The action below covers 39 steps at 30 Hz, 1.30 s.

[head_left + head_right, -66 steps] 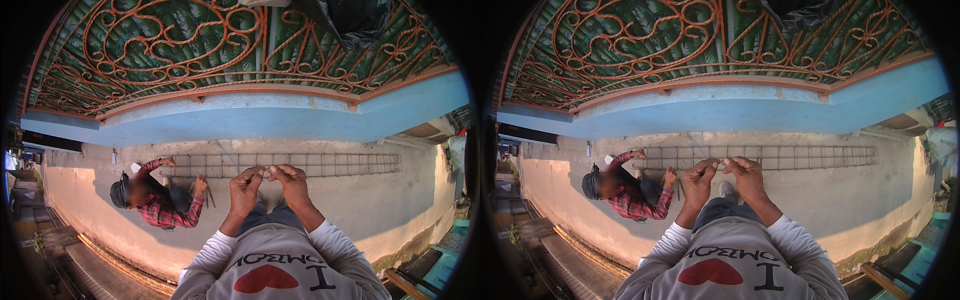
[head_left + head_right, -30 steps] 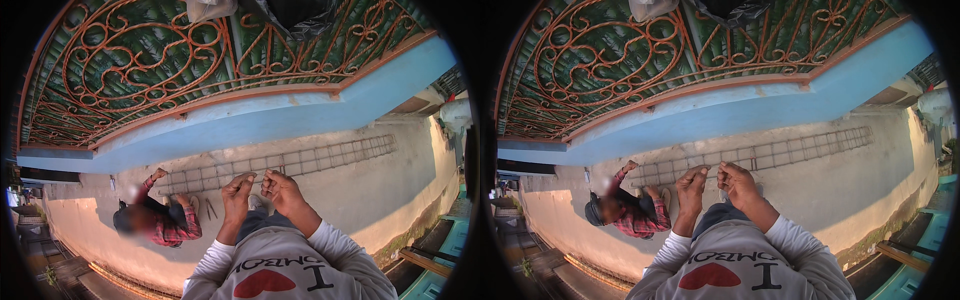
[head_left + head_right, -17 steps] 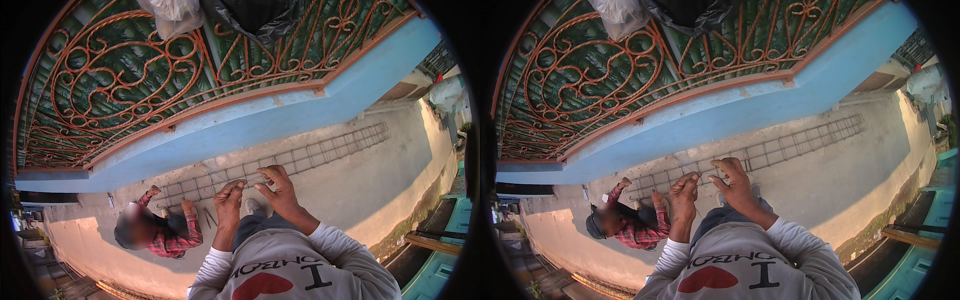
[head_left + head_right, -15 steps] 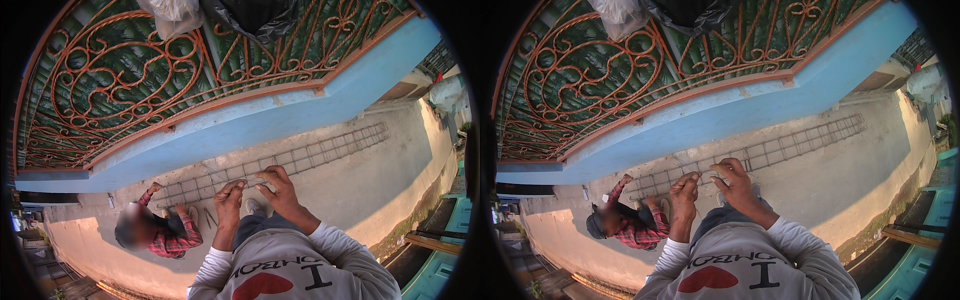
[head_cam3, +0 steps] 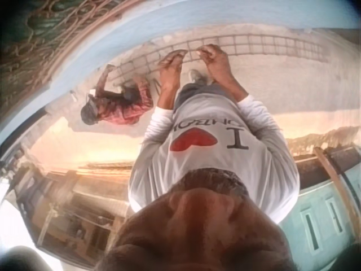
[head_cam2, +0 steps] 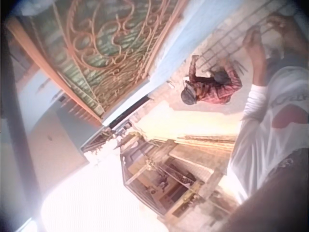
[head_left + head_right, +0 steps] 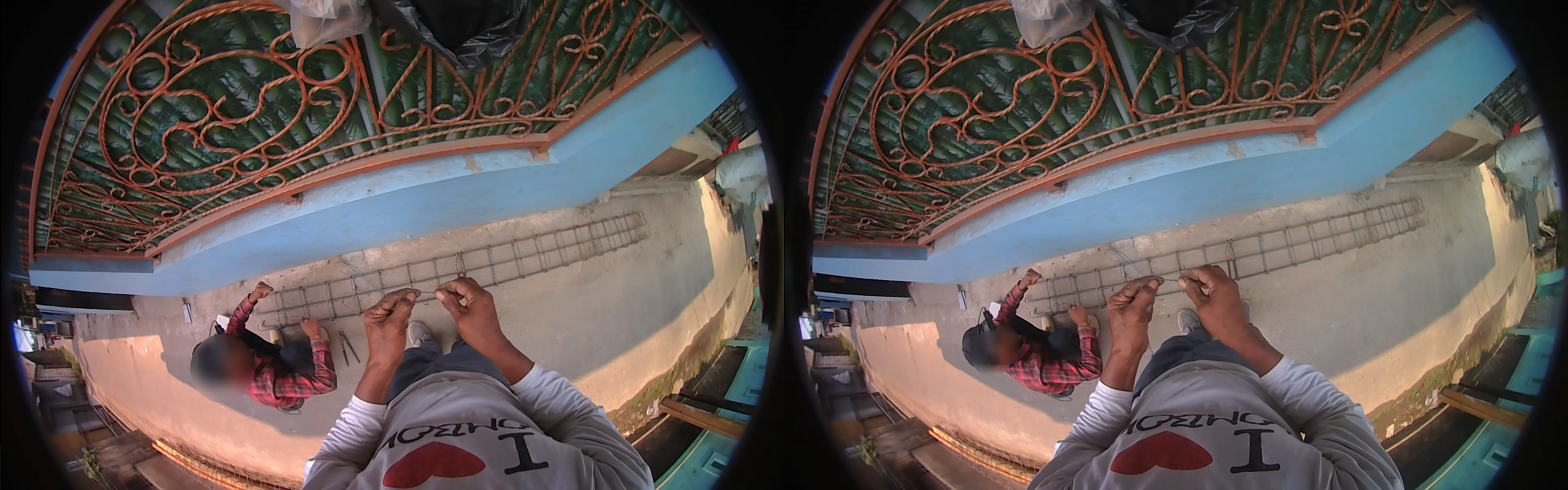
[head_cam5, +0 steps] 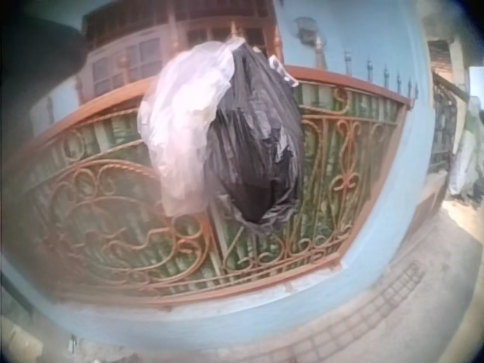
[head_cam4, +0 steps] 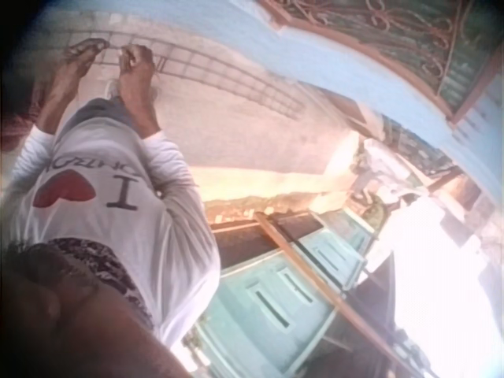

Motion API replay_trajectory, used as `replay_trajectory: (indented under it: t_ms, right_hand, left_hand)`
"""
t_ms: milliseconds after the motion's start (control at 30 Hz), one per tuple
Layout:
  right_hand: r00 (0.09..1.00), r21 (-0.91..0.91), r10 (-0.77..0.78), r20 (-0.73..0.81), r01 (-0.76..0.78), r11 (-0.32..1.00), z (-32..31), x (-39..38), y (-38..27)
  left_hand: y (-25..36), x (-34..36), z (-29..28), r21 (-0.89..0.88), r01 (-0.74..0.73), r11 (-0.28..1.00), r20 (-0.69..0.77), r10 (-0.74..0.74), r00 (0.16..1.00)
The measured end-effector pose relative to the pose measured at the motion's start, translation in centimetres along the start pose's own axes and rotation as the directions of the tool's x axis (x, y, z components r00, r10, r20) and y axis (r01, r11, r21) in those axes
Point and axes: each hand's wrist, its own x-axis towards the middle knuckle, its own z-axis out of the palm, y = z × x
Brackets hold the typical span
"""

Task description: The person ties a metal rebar grid on the ground using wire and pliers. They work alongside another person who is also tying rebar. The person uses pliers to twist and secure the wire around the rebar intersections.

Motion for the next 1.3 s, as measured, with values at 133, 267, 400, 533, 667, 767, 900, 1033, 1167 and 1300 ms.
replay_trajectory:
  t_ms: [133, 267, 400, 533, 667, 767, 900, 1033, 1167, 1300]
  right_hand:
    - [0.894, 0.573, 0.413, 0.174, -0.433, 0.696, 1.5, -0.3, -0.1]
    - [0.860, 0.752, 0.463, 0.217, -0.449, 0.482, 2.6, -0.6, -0.4]
    - [0.901, 0.744, 0.412, 0.133, -0.365, 0.559, 3.3, -0.8, 0.2]
    - [0.919, 0.631, 0.390, 0.050, -0.332, 0.701, 3.4, -0.8, 0.6]
    - [0.965, 0.420, 0.245, -0.090, -0.186, 0.888, 2.8, -0.5, 0.8]
    - [0.979, 0.088, -0.099, -0.178, 0.116, 0.989, 1.7, 0.4, 0.1]
    - [0.911, -0.170, -0.388, -0.136, 0.365, 0.915, 2.0, 1.0, -0.4]
    - [0.958, -0.049, -0.226, -0.175, 0.221, 0.974, 1.5, 0.3, -0.9]
    - [0.983, 0.020, -0.115, -0.144, 0.119, 0.993, 1.3, -0.3, 1.1]
    - [0.980, -0.110, -0.190, -0.061, 0.182, 0.977, 0.7, -0.3, 0.2]
  left_hand:
    - [0.0, 0.0, 0.3, -0.023, 0.005, 1.000, -0.038, -0.006, 0.999]
    - [0.3, 0.1, 0.3, -0.073, 0.069, 0.995, -0.063, -0.074, 0.995]
    - [0.3, 0.2, -0.2, -0.129, 0.148, 0.980, -0.036, -0.154, 0.987]
    - [-0.2, 0.2, 0.1, -0.188, 0.163, 0.969, -0.060, -0.176, 0.982]
    - [-0.7, 0.6, 0.8, -0.187, 0.171, 0.967, -0.063, -0.186, 0.981]
    - [-0.4, 1.1, 1.0, -0.185, 0.185, 0.965, -0.058, -0.199, 0.978]
    - [0.5, 0.2, -0.7, -0.209, 0.191, 0.959, -0.046, -0.205, 0.978]
    - [-1.5, 1.1, -0.9, -0.175, 0.189, 0.966, 0.088, -0.176, 0.981]
    - [-1.7, 1.4, -1.3, -0.126, 0.147, 0.981, 0.179, -0.124, 0.976]
    - [-2.6, 1.1, -1.9, -0.131, 0.118, 0.984, 0.200, -0.090, 0.976]
